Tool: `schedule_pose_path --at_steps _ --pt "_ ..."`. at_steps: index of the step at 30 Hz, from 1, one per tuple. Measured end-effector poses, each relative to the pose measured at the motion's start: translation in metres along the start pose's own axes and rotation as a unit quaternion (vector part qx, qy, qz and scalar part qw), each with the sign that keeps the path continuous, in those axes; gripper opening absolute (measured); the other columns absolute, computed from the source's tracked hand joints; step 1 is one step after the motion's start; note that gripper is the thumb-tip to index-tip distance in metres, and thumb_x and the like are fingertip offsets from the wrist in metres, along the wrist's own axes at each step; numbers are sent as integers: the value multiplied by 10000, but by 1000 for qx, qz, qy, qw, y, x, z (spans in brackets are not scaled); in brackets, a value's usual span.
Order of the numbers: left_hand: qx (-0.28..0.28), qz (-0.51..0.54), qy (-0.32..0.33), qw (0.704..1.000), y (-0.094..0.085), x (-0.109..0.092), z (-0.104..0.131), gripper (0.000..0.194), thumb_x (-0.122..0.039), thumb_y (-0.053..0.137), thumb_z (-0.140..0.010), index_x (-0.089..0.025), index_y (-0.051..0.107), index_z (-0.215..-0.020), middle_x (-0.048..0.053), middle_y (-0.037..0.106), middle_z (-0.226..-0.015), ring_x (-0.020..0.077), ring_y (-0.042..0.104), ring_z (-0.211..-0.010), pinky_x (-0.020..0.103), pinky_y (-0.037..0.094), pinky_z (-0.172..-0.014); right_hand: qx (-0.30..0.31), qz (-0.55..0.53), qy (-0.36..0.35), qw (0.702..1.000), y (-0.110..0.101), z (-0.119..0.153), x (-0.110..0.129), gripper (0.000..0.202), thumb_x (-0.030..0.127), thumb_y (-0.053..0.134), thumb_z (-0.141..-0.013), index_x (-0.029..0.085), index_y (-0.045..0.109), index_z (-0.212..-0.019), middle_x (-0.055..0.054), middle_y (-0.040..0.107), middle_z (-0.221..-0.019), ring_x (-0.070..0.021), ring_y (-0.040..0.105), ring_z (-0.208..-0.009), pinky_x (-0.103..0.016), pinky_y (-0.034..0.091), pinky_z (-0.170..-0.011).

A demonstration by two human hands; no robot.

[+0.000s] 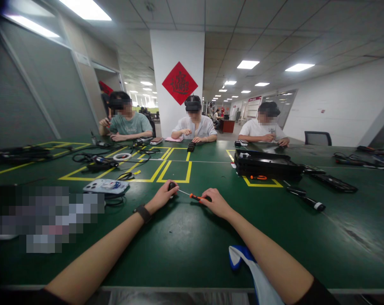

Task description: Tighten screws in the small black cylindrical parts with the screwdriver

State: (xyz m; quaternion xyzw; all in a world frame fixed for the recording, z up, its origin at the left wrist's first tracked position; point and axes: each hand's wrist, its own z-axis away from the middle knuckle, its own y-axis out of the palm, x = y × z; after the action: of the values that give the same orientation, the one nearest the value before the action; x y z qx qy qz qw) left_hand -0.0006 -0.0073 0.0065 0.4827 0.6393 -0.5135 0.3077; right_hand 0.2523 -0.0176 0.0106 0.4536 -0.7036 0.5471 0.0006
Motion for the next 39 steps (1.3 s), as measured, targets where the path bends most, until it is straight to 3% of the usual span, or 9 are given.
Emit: schedule_pose_path --at_steps 6,13,19,26,32,37,39 --pt "4 -2 6 1000 -1 1 -2 302 -439 499 -733 -181 493 -889 -13 547 -690 123 530 -637 253 413 -612 -27 5 18 999 3 -1 1 292 321 680 -643 182 573 -876 -34 562 -912 -189 491 -875 -333 394 -781" --pt "1 1 -13 1000 0 0 -1 309 -442 488 -734 -181 487 -899 -16 542 -677 117 516 -618 240 405 -569 -3 16 -4 1000 0 0 -1 162 299 536 -783 181 610 -866 -58 570 -905 -188 489 -897 -348 376 -819" --pt "6 7 -4 1000 -1 0 -1 303 -434 501 -730 -183 483 -898 -12 543 -690 117 519 -626 232 401 -558 -24 14 14 1000 3 -2 1 276 323 655 -670 183 572 -893 -35 558 -914 -188 484 -879 -329 389 -783" --pt "8 3 -2 1000 -1 1 -1 328 -455 491 -731 -182 484 -912 -10 549 -700 126 525 -645 237 403 -556 -3 12 1 1000 3 -2 0 199 318 470 -829 182 610 -869 -53 567 -893 -179 484 -887 -335 370 -820" --pt "3 -11 8 1000 0 2 -1 331 -457 500 -728 -176 486 -901 -12 551 -686 123 516 -619 254 406 -585 -16 18 11 1000 2 -1 2 268 323 637 -695 181 569 -911 -42 556 -932 -182 479 -882 -320 389 -783" --pt "-1 -15 9 1000 0 3 -2 324 -453 504 -727 -178 489 -896 -15 552 -684 123 516 -622 256 405 -603 -4 21 1 1000 -1 -3 0 173 312 514 -799 181 609 -860 -56 570 -892 -182 487 -892 -341 372 -824" --pt "-2 -16 13 1000 0 3 -2 326 -458 500 -731 -179 486 -898 -18 548 -681 123 515 -627 255 404 -609 -4 20 1 1000 0 -3 -2 163 313 541 -778 174 610 -828 -53 570 -865 -178 496 -858 -333 381 -799"
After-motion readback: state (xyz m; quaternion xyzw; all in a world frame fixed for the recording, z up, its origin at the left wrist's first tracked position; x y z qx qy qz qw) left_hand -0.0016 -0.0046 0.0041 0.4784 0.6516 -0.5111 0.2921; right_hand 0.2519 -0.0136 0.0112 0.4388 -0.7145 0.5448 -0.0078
